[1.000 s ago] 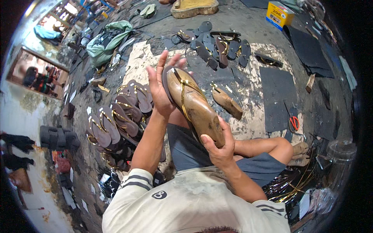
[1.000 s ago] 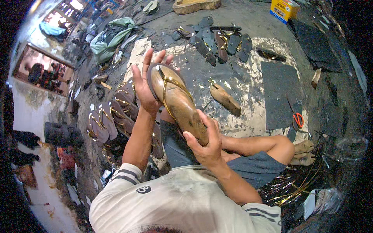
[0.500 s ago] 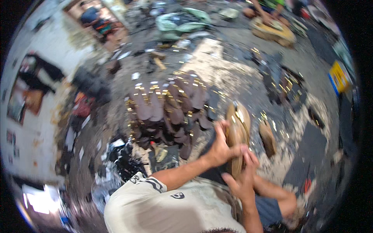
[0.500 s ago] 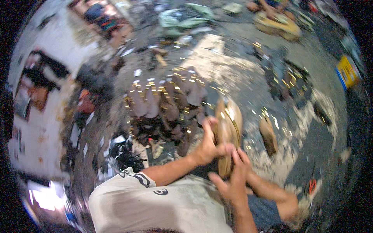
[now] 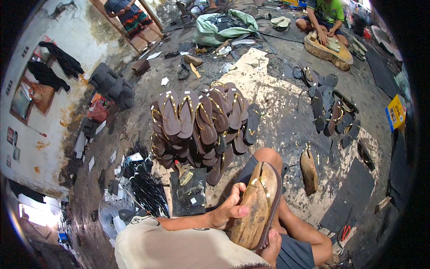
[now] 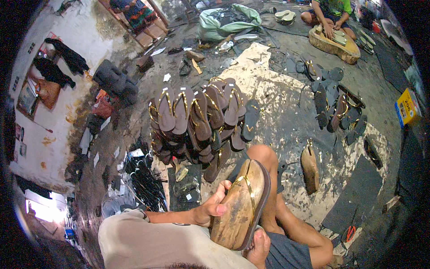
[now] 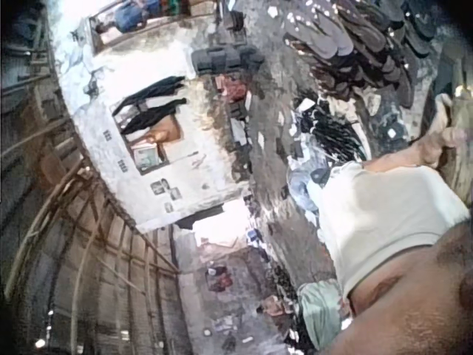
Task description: The person sits on the floor and repeatedly picks up flip-flop soles and straps, pressing the straps into the soles to assemble them. The person handles the items one at a time, turning them over to check the fit, and places the assembled pairs on the floor.
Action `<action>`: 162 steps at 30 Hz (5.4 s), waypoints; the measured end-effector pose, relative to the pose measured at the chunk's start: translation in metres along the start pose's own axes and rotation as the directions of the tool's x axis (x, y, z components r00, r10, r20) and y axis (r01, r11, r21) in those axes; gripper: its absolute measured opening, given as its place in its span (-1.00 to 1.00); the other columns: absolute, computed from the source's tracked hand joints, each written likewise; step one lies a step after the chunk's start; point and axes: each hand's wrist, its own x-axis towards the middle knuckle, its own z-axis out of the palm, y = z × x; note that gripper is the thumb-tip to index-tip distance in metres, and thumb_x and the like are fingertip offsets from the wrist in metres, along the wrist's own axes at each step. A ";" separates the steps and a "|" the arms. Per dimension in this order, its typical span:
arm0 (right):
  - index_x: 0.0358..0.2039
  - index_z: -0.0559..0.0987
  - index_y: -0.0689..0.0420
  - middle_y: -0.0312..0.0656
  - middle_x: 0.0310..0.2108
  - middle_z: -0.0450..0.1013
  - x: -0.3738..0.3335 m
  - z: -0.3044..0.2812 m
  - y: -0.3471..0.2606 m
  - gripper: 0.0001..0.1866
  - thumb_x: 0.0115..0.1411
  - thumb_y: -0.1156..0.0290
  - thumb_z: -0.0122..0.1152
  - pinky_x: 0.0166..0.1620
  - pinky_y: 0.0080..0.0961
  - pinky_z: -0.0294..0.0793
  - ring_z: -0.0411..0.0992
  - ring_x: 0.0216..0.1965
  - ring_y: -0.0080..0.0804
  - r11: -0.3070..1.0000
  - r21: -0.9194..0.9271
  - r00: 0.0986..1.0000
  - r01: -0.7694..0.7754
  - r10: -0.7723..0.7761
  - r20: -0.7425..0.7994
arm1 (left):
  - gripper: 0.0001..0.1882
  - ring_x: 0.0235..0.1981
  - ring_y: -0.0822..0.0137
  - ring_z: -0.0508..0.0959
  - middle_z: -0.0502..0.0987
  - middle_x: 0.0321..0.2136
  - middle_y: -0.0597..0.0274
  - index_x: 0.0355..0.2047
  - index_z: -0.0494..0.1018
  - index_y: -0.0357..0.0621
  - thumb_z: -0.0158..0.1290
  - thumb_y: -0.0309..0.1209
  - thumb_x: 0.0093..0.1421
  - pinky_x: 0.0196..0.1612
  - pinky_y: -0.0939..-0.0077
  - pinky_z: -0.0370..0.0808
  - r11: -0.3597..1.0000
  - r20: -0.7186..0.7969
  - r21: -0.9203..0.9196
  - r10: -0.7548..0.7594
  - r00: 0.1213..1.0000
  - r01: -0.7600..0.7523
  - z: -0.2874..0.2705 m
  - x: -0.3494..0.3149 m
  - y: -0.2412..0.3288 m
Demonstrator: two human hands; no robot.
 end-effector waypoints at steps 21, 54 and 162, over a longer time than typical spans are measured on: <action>0.16 0.39 0.10 -0.15 0.00 0.46 0.111 -0.003 -0.060 -0.21 0.29 -0.37 -0.13 0.09 -0.27 0.46 0.45 0.00 -0.28 0.969 0.206 0.973 0.136 -0.169 0.155 | -0.33 -0.09 0.55 0.51 0.57 -0.04 0.33 0.10 0.48 -0.18 -0.33 0.13 0.46 -0.02 0.58 0.47 0.933 0.183 0.244 -0.313 0.932 0.265 -0.032 0.021 -0.038; 0.36 0.13 0.28 -0.04 0.27 0.29 0.039 0.044 -0.068 -0.24 0.36 -0.03 -0.02 0.08 -0.13 0.56 0.36 0.22 -0.18 0.700 0.670 0.806 -0.247 -0.235 0.543 | 0.11 0.33 -0.05 0.24 0.09 0.36 -0.10 0.44 -0.12 -0.19 0.19 -0.11 -0.03 0.31 0.11 0.36 0.964 0.451 -0.259 0.179 0.874 -0.064 0.062 0.103 0.002; 0.17 0.40 0.37 0.23 0.05 0.47 0.280 -0.186 -0.097 -0.26 0.19 0.03 0.32 0.17 -0.20 0.41 0.46 0.08 0.10 0.144 -0.983 0.683 0.115 -0.730 -0.027 | -0.53 -0.09 0.46 0.53 0.56 -0.07 0.20 0.19 0.33 -0.38 0.10 -0.45 0.33 0.00 0.53 0.49 0.691 0.186 0.683 0.147 0.971 -0.235 0.006 0.138 0.011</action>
